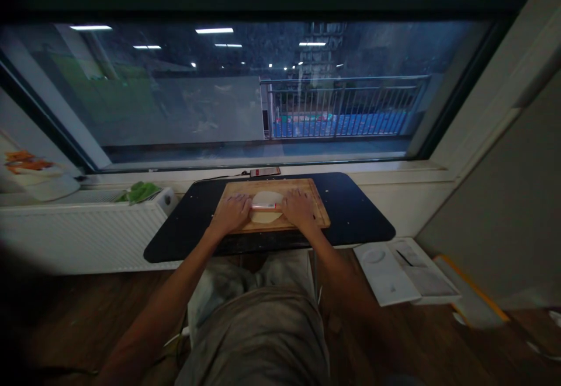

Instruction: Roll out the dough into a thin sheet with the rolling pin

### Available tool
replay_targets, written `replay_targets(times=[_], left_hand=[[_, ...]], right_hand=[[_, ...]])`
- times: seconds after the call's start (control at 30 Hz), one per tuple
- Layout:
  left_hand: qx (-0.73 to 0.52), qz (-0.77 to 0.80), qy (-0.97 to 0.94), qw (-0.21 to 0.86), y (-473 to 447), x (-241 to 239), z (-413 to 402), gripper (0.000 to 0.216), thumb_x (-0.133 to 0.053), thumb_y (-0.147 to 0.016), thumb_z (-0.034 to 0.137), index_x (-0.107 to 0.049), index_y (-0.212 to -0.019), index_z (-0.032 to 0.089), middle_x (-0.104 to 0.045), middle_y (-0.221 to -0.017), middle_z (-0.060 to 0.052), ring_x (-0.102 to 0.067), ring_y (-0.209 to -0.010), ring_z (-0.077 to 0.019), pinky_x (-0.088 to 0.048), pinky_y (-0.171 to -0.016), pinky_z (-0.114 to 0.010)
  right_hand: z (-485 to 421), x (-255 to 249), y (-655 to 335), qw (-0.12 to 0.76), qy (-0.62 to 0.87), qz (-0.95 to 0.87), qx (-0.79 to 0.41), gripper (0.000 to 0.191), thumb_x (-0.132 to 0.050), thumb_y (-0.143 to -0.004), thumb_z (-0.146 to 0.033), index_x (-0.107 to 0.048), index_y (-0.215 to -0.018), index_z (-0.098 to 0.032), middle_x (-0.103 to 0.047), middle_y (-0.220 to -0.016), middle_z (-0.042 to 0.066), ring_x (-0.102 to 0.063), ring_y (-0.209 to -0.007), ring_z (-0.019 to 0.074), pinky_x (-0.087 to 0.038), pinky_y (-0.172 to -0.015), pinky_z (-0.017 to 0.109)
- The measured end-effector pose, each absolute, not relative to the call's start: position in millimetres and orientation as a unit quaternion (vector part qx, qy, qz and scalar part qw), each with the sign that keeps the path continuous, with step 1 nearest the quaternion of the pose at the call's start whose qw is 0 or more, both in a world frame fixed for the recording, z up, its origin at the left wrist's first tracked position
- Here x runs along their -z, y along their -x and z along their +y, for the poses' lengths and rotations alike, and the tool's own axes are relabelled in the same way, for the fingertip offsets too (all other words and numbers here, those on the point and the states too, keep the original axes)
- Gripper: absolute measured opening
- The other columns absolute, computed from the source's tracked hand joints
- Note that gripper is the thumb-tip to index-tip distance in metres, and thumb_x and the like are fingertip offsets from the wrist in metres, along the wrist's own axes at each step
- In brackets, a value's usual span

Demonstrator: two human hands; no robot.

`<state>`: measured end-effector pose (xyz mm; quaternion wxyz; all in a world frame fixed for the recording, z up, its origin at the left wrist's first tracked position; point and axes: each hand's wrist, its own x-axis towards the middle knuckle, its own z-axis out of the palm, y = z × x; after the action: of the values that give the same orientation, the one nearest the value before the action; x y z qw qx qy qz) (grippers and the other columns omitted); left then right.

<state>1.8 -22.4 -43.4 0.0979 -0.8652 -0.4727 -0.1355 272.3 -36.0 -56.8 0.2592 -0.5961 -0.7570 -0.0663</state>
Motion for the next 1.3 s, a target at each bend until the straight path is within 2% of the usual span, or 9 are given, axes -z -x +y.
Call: replay_targets(times=[0.17, 0.3, 0.73, 1.1, 1.3], left_hand=[[0.216, -0.502, 0.834, 0.077, 9.0, 59.7, -51.1, 0.053, -0.030, -0.120, 0.036, -0.069, -0.149, 0.015, -0.072, -0.155, -0.017, -0.064, -0.148, -0.0319, -0.043, -0.130, -0.053], [0.247, -0.499, 0.827, 0.081, 13.6, 63.2, -70.0, 0.055, -0.030, -0.120, 0.039, -0.071, -0.149, 0.017, -0.073, -0.156, -0.013, -0.064, -0.150, -0.0313, -0.043, -0.133, -0.053], [0.277, -0.490, 0.823, 0.074, 19.4, 64.5, -96.6, 0.053, -0.034, -0.119, 0.035, -0.068, -0.156, 0.019, -0.069, -0.162, -0.012, -0.059, -0.157, -0.0300, -0.036, -0.139, -0.057], [0.287, -0.486, 0.823, 0.066, 27.8, 73.8, -103.6, 0.051, -0.035, -0.119, 0.036, -0.066, -0.158, 0.022, -0.068, -0.163, -0.010, -0.057, -0.159, -0.0280, -0.036, -0.140, -0.055], [0.271, -0.491, 0.825, 0.075, 16.7, 63.3, -78.1, 0.050, -0.037, -0.119, 0.037, -0.071, -0.151, 0.019, -0.069, -0.161, -0.012, -0.059, -0.156, -0.0308, -0.038, -0.138, -0.056]], right_hand=[[-65.4, 57.6, -256.6, 0.224, 0.630, -0.734, 0.120, 0.055, -0.031, -0.118, -0.029, -0.070, -0.146, -0.003, -0.070, -0.154, 0.027, -0.057, -0.153, 0.0369, -0.040, -0.130, 0.052], [-87.6, 63.1, -250.1, 0.243, 0.643, -0.713, 0.138, 0.062, -0.026, -0.119, -0.033, -0.064, -0.155, -0.001, -0.065, -0.161, 0.027, -0.054, -0.157, 0.0367, -0.041, -0.131, 0.050], [-127.3, 72.2, -242.4, 0.273, 0.647, -0.695, 0.153, 0.062, -0.028, -0.119, -0.034, -0.059, -0.162, -0.003, -0.063, -0.163, 0.026, -0.053, -0.158, 0.0362, -0.038, -0.131, 0.054], [-149.8, 86.5, -236.2, 0.294, 0.643, -0.687, 0.167, 0.059, -0.031, -0.118, -0.031, -0.056, -0.166, -0.008, -0.059, -0.169, 0.022, -0.049, -0.162, 0.0332, -0.029, -0.137, 0.056], [-120.4, 73.3, -240.6, 0.292, 0.655, -0.682, 0.142, 0.059, -0.028, -0.118, -0.031, -0.065, -0.157, -0.004, -0.066, -0.161, 0.024, -0.055, -0.156, 0.0358, -0.033, -0.135, 0.058]])
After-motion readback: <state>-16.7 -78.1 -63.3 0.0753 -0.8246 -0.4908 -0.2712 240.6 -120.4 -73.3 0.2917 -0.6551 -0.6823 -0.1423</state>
